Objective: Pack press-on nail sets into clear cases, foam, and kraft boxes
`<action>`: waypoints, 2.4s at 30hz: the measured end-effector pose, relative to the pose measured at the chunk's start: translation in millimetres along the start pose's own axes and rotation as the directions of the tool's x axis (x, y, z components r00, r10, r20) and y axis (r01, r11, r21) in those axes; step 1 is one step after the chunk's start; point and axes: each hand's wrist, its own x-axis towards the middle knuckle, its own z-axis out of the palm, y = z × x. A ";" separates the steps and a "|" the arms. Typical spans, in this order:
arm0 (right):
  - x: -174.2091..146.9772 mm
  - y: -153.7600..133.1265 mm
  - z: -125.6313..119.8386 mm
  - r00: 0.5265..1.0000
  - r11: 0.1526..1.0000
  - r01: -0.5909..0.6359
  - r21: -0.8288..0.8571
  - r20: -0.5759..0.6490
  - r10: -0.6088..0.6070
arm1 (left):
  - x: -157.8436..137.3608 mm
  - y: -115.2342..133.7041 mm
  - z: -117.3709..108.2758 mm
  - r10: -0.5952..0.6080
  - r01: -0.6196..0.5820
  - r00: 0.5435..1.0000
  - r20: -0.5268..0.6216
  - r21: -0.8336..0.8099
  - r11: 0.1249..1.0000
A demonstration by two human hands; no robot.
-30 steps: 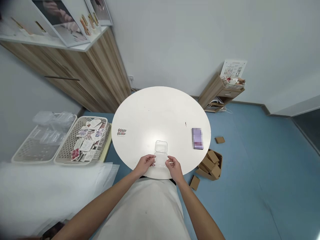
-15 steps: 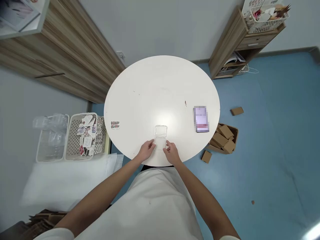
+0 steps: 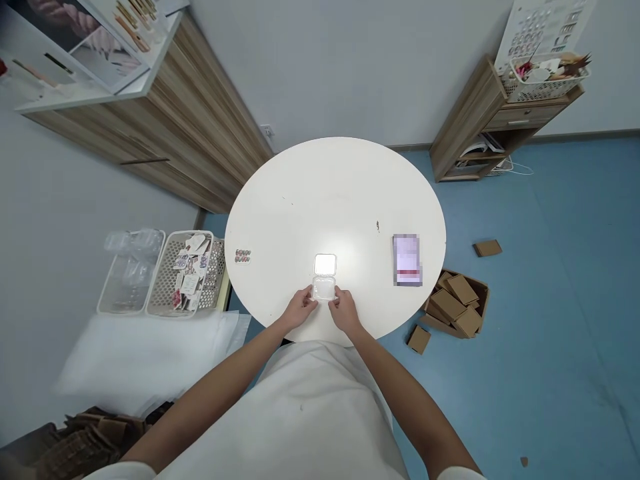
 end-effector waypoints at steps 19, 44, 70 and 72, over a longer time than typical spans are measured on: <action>1.2 -1.9 -3.6 0.999 1.000 0.018 0.005 -0.032 -0.018 | 1.0 1.2 0.4 0.100 -0.098 0.995 -0.012 0.102 0.990; 33.6 -102.2 138.6 0.967 0.933 0.164 -0.322 0.241 -0.087 | -2.4 -81.4 -186.8 0.129 -0.050 0.972 -0.198 0.363 0.930; 133.9 -149.9 206.3 0.995 0.685 0.098 -0.722 0.064 -0.076 | 72.1 -82.5 -249.2 0.099 -0.035 0.985 -0.139 0.404 0.914; 134.2 -148.9 204.3 0.993 0.692 0.118 -0.712 0.083 -0.084 | 71.4 -82.2 -248.2 0.086 -0.024 0.985 -0.150 0.372 0.928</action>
